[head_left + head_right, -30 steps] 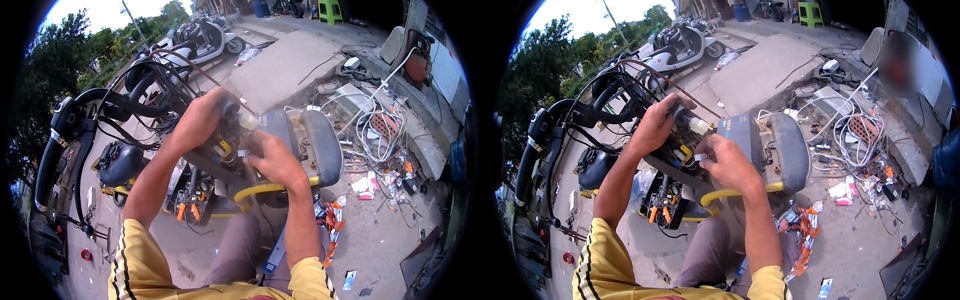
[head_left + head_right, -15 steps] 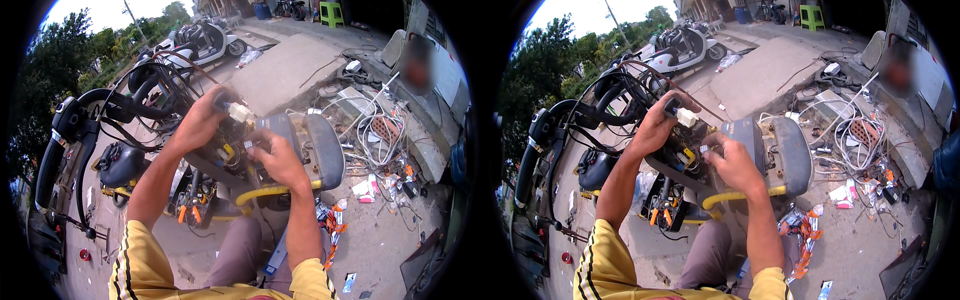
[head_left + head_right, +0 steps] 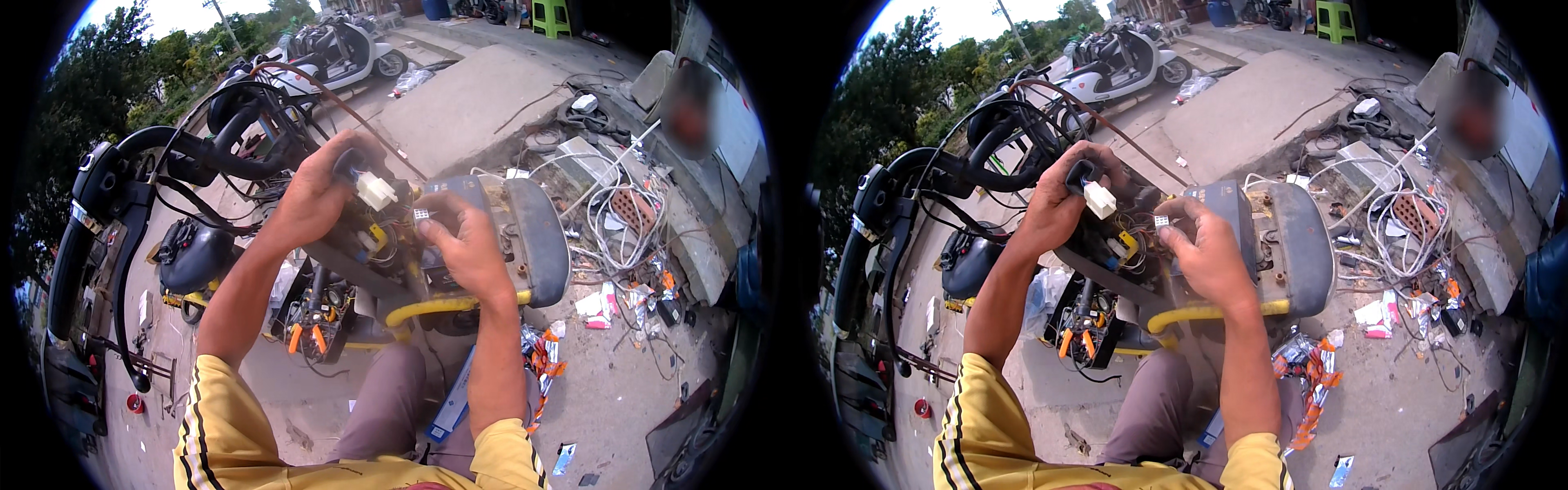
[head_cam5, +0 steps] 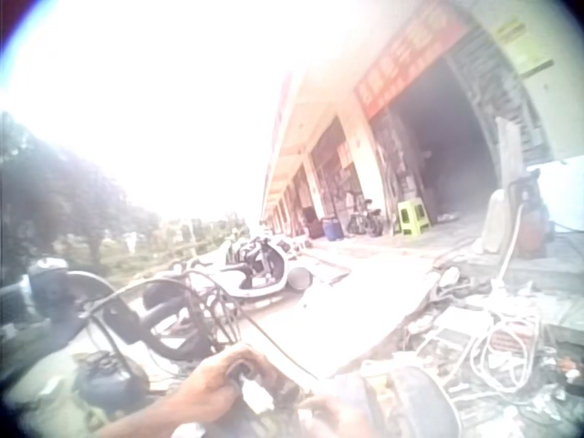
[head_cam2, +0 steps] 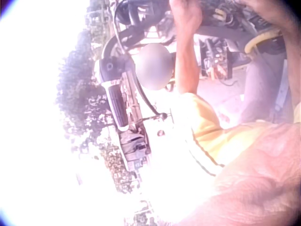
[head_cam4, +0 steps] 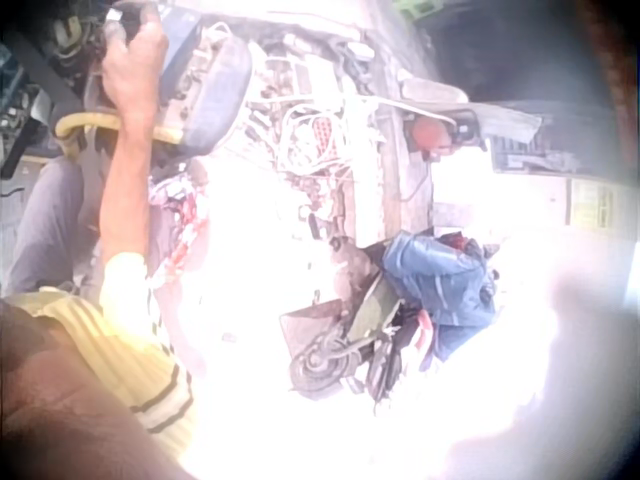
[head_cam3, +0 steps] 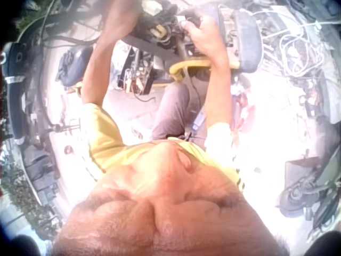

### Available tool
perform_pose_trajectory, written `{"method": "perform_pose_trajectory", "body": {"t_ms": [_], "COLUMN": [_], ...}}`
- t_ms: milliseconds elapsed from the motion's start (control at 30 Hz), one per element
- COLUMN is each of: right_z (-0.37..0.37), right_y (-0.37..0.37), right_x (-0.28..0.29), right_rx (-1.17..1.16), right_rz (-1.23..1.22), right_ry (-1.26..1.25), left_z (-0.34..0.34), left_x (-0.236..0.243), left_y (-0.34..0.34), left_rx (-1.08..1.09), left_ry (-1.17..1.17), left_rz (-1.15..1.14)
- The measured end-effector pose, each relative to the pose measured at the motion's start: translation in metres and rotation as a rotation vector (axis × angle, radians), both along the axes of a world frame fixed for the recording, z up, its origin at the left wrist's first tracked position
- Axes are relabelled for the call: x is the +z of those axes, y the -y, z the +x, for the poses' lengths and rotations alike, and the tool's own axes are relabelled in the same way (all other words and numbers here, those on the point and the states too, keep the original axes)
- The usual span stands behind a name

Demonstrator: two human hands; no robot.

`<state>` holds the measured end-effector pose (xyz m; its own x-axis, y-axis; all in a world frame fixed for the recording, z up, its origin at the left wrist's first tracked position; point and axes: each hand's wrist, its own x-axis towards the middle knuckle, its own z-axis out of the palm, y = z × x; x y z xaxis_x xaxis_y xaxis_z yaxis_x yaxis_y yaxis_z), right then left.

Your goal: The person repairs a scooter's electrical system by connecting wires and securing them with electrical tape. They use pliers to strip wire insulation and a screwdriver to tighten connections within the wiring harness.

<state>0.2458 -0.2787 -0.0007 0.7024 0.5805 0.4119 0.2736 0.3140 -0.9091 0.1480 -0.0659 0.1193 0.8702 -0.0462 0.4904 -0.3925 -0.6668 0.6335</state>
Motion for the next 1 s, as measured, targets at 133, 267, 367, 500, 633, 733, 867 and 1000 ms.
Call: {"method": "perform_pose_trajectory", "body": {"t_ms": [133,267,367,500,633,733,867,1000], "right_z": [-0.003,-0.003,-0.004,-0.004,-0.009,0.0,0.008,0.002], "right_y": [-0.001,-0.002,0.003,0.013,0.023,0.015,0.011,0.013], "right_x": [0.002,0.004,0.006,0.011,0.022,0.009,-0.002,0.002], "right_rx": [0.127,0.096,0.054,0.112,0.195,0.1,-0.069,-0.079], "right_rz": [0.098,0.138,0.037,-0.081,-0.251,-0.261,-0.153,-0.123], "right_ry": [-0.182,-0.219,-0.145,0.177,0.069,0.03,0.145,0.165], "left_z": [0.001,0.001,0.008,0.019,0.025,0.032,0.031,0.022], "left_x": [-0.003,0.004,0.004,0.008,0.009,0.005,0.007,0.006], "left_y": [-0.015,-0.016,0.007,0.011,0.022,0.016,0.02,0.012], "left_rx": [-0.096,-0.059,0.038,0.215,0.326,0.327,0.285,0.215], "left_ry": [-0.023,-0.039,0.013,0.301,0.21,0.167,0.101,0.039], "left_rz": [-0.032,0.008,0.042,0.682,0.651,0.615,0.565,0.523]}}
